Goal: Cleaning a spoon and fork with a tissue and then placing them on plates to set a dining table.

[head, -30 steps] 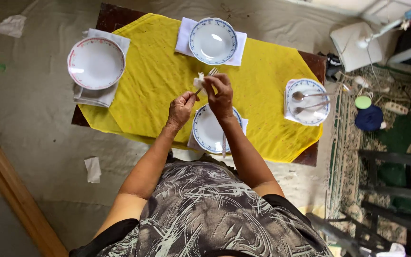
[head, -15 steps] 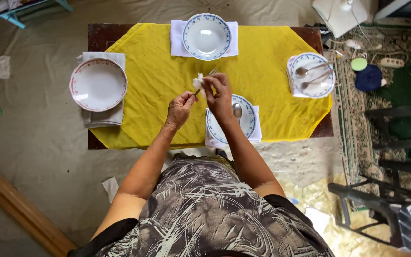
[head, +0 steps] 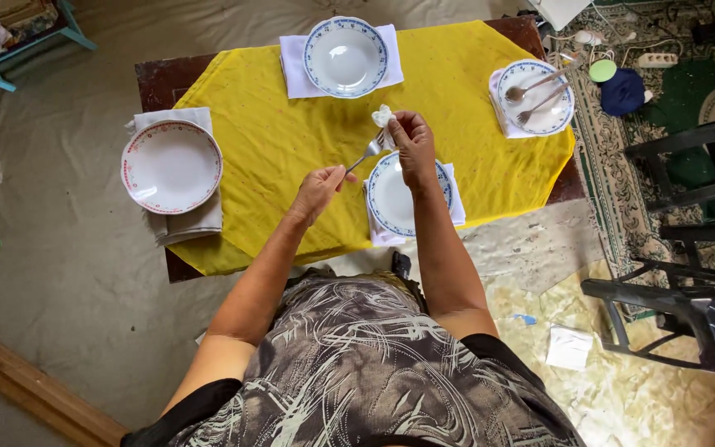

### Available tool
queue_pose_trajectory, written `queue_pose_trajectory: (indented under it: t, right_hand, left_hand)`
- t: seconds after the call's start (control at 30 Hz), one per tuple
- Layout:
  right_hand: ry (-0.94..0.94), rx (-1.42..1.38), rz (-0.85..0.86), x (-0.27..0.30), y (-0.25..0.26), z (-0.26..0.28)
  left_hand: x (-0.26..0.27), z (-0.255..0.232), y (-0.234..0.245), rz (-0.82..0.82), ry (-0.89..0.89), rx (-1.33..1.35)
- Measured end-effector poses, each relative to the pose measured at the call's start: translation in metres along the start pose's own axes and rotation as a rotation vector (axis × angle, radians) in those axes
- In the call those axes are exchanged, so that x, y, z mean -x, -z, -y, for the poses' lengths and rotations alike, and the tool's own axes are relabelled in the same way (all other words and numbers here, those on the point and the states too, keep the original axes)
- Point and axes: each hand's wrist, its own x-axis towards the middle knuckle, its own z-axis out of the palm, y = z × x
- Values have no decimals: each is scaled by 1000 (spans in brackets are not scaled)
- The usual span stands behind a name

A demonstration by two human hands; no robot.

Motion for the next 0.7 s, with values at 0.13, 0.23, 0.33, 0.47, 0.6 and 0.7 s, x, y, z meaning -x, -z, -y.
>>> queue_pose_trajectory:
  t: [0.13,0.23,0.33,0.47,0.6,0.7]
  right_hand:
    - [62,56,-114,4,3,6]
    - [72,-91,-196,9,6,18]
    - [108,-98,-221,18,10,16]
    - [409,375,-202,44,-15,26]
    - [782,1122,-109,67,-37,51]
    - [786,1238,-155,61,-26,50]
  left_hand:
    - [-1,-7,-3,18,39,29]
    - [-5,-10,-6,18,53,83]
    - [-10,-7,-12,-26,63,142]
    - [-4,-27,-28,-30,125,109]
    - [-3,-23,-40,-152,-35,12]
    - [7,-25,-38,-181,-56,-185]
